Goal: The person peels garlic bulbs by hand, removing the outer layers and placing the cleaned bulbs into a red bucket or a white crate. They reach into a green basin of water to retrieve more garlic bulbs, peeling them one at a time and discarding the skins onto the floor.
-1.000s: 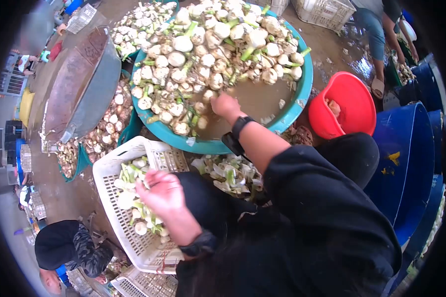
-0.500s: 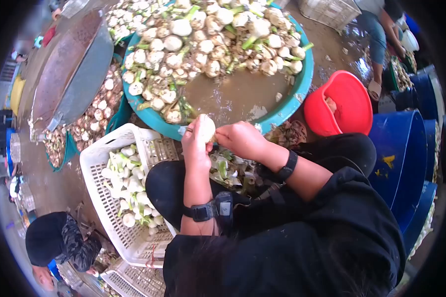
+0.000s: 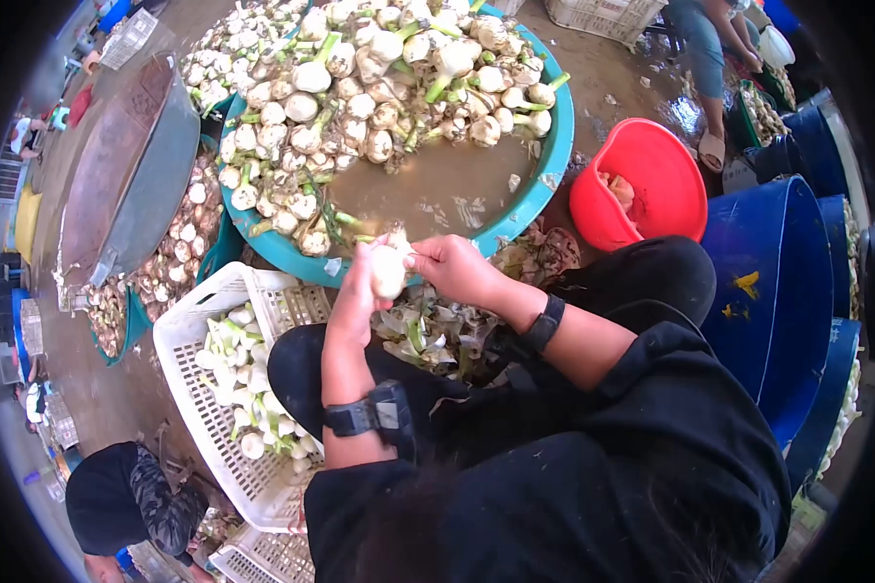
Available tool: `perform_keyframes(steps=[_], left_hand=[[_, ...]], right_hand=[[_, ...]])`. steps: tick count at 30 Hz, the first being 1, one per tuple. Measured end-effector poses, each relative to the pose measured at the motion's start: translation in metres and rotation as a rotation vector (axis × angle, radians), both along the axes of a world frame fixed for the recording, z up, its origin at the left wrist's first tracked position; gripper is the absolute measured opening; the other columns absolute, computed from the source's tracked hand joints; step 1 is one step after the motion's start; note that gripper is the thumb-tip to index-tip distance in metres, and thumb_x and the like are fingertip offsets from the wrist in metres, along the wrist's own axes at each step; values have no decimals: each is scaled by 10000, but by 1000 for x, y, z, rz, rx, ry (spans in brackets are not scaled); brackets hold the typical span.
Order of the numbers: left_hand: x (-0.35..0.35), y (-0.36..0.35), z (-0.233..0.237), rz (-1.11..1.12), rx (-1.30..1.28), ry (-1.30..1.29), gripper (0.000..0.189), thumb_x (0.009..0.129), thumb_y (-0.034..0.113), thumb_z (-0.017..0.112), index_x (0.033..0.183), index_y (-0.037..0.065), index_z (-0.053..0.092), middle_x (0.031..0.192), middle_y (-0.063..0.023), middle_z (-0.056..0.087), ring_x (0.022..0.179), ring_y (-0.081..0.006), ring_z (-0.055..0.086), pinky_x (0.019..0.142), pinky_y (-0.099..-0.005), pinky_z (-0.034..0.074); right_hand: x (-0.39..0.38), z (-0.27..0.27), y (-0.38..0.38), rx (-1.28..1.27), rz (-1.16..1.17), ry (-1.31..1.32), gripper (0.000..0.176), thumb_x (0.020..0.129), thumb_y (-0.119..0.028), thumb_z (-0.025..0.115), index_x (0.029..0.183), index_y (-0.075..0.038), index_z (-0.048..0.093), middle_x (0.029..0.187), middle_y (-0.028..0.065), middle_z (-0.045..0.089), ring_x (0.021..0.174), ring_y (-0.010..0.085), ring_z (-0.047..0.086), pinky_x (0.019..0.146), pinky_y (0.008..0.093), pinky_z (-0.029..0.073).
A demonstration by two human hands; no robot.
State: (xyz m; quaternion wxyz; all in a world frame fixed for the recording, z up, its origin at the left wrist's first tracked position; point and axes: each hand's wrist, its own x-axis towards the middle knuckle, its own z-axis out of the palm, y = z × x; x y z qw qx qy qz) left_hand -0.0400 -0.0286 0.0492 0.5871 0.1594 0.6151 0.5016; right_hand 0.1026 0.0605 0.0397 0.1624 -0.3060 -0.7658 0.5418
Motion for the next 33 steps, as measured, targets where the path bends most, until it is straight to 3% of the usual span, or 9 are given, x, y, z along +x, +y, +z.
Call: perform_keyframes(steps=[2, 6, 8, 12, 16, 19, 22, 26, 33], left_hand=[[1, -1, -1, -167, -110, 93, 465, 822, 251, 525, 1234, 71, 407, 984, -37, 552, 835, -127, 544, 635, -247, 443], [31, -7, 19, -198, 235, 507, 589, 638, -24, 659, 1180, 40, 438, 1133, -80, 506, 1068, -187, 475, 904, -318, 393], [27, -9, 15, -430, 485, 1509, 504, 656, -24, 636, 1133, 24, 479, 1160, -80, 501, 1105, -187, 444, 897, -307, 394], [27, -13, -11, 89, 483, 668, 296, 764, -28, 558, 1052, 33, 527, 1158, -104, 511, 1072, -227, 498, 873, -331, 434], [11, -13, -15, 708, 411, -593, 163, 883, 161, 486, 1027, 102, 535, 1054, -77, 576, 943, -233, 576, 769, -389, 509], [6, -19, -20, 746, 194, -838, 236, 891, 258, 475, 1042, 87, 537, 1019, -89, 590, 928, -252, 585, 757, -385, 517], [-7, -23, -25, 823, 20, -905, 333, 885, 345, 467, 1045, 61, 534, 1009, -94, 595, 894, -259, 595, 744, -386, 525], [5, -17, -14, 788, 73, -169, 320, 869, 371, 504, 1004, 83, 543, 858, -39, 621, 739, -130, 600, 515, -227, 450], [29, -14, 5, 638, 130, 115, 233, 885, 315, 465, 772, 116, 510, 562, 32, 470, 365, -37, 331, 322, -194, 225]], right_hand=[[1, -2, 5, 220, -36, 183, 195, 816, -146, 545, 831, 38, 609, 576, 93, 546, 527, 159, 522, 538, 377, 429], [3, -18, 22, -704, -195, -124, 200, 823, -159, 555, 825, 28, 627, 641, 69, 590, 472, 134, 515, 416, 280, 408], [5, -24, 24, -972, -201, -10, 193, 838, -151, 539, 873, 21, 620, 695, 47, 601, 490, 118, 525, 365, 235, 385], [7, 18, -1, -1129, -304, 432, 180, 867, -129, 495, 917, 8, 602, 802, 35, 599, 707, 92, 542, 597, 241, 453], [44, 18, -15, -265, 72, 333, 181, 876, -122, 477, 961, 4, 575, 788, 8, 570, 738, 83, 487, 690, 248, 420], [59, 34, -4, -668, -205, 711, 187, 880, -124, 464, 984, 6, 549, 841, 52, 594, 815, 131, 558, 750, 292, 448], [73, 57, 27, -715, -238, 964, 226, 862, -121, 480, 1081, -67, 488, 1020, 88, 589, 956, 217, 569, 829, 363, 445], [53, 52, 13, 283, 226, -79, 538, 749, -195, 675, 1213, -35, 454, 1030, 147, 571, 809, 210, 590, 756, 329, 472], [0, 19, -15, 81, -23, 303, 330, 723, -41, 650, 1045, -38, 575, 913, 94, 544, 767, 194, 555, 681, 307, 479]])
